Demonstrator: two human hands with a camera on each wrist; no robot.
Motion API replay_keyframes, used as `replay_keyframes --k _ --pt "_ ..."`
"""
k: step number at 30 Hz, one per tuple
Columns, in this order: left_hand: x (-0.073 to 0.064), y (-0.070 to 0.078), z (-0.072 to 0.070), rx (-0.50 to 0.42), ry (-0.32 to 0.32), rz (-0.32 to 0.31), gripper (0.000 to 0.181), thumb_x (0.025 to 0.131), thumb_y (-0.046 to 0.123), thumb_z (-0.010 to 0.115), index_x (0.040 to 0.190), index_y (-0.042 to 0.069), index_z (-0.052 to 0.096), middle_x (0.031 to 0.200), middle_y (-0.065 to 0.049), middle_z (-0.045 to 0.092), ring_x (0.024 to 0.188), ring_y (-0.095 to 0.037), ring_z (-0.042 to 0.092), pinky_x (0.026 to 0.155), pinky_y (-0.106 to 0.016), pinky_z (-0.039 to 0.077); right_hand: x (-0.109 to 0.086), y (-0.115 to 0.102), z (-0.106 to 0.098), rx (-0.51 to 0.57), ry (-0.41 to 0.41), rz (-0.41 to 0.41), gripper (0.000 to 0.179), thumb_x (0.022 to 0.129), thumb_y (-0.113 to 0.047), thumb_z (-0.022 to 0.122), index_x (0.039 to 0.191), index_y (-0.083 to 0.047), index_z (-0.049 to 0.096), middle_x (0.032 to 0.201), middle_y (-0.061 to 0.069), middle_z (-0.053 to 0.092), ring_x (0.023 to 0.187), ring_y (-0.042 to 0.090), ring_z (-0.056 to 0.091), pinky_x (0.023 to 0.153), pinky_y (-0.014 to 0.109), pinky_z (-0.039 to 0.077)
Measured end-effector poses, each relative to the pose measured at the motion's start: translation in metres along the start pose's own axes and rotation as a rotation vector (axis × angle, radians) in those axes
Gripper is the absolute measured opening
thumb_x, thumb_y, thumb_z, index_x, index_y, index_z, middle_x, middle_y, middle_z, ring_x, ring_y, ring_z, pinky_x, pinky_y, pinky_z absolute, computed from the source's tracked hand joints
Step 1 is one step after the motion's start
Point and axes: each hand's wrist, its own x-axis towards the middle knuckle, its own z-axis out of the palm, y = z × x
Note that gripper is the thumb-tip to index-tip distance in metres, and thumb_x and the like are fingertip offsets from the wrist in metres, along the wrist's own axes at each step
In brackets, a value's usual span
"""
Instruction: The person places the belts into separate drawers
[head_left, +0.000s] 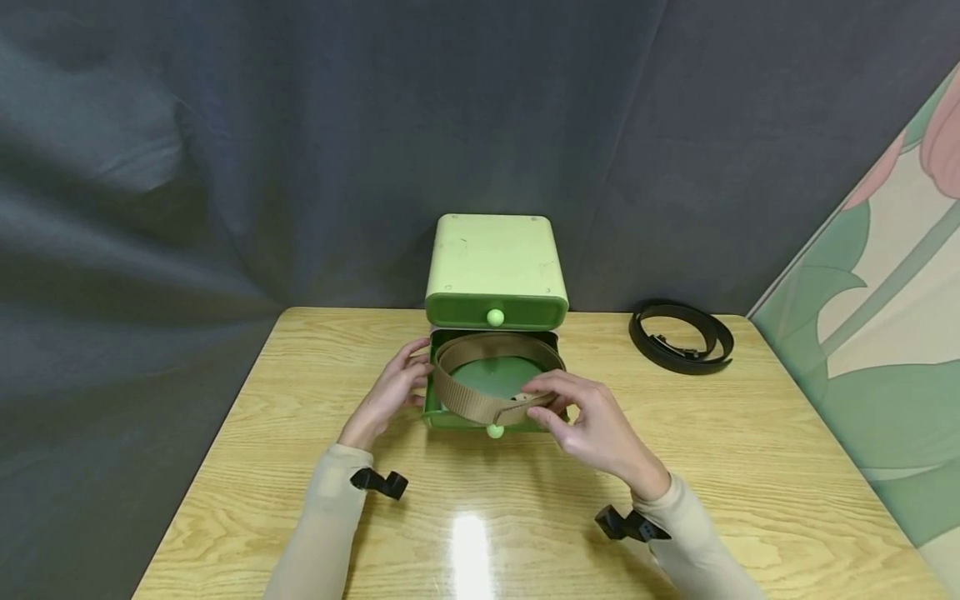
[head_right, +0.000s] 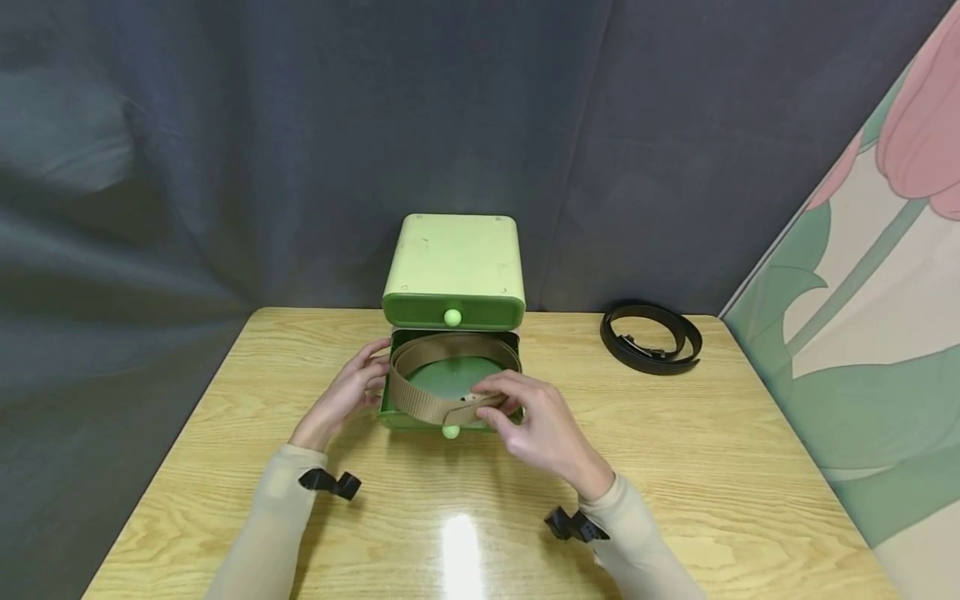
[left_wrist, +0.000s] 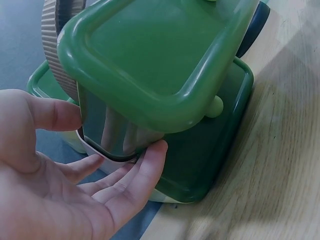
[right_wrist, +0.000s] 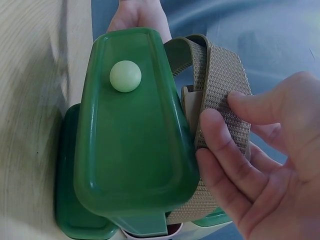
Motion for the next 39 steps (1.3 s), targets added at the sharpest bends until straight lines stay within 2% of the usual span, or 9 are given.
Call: replay_keyframes --k 11,19,39 --pt "-0.0014 0.0015 0.0005 -0.002 0.005 -0.002 0.062 0.111 0.019 0.042 0.17 0.016 0.023 0.172 -0.022 0.031 0.136 -0.041 0.056 0.082 -0.031 0.054 0.0033 -0.0011 0.0009 0.006 0.004 0.039 0.027 0.094 -0.003 0.079 0.119 -0.012 0.079 0.114 0.0 0.078 0.088 0.008 0.072 0.076 0.028 0.063" --pt "-0.0014 0.0024 0.0012 0.004 -0.001 -0.005 0.063 0.11 0.018 0.041 0.17 0.016 0.023 0.173 -0.023 0.028 0.142 -0.045 0.051 0.082 -0.03 0.054 0.004 -0.0016 0.001 0.014 0.007 0.048 0.027 0.094 -0.003 0.079 0.119 -0.013 0.079 0.114 -0.001 0.078 0.086 0.007 0.071 0.076 0.028 0.063" --pt "-0.0018 0.0013 0.001 -0.004 -0.001 -0.002 0.062 0.111 0.02 0.042 0.17 0.015 0.024 0.172 -0.023 0.03 0.142 -0.044 0.052 0.081 -0.028 0.053 0.0058 -0.0018 0.0028 0.01 0.017 0.043 0.026 0.093 -0.003 0.079 0.118 -0.011 0.079 0.114 0.001 0.078 0.085 0.007 0.072 0.075 0.028 0.063"
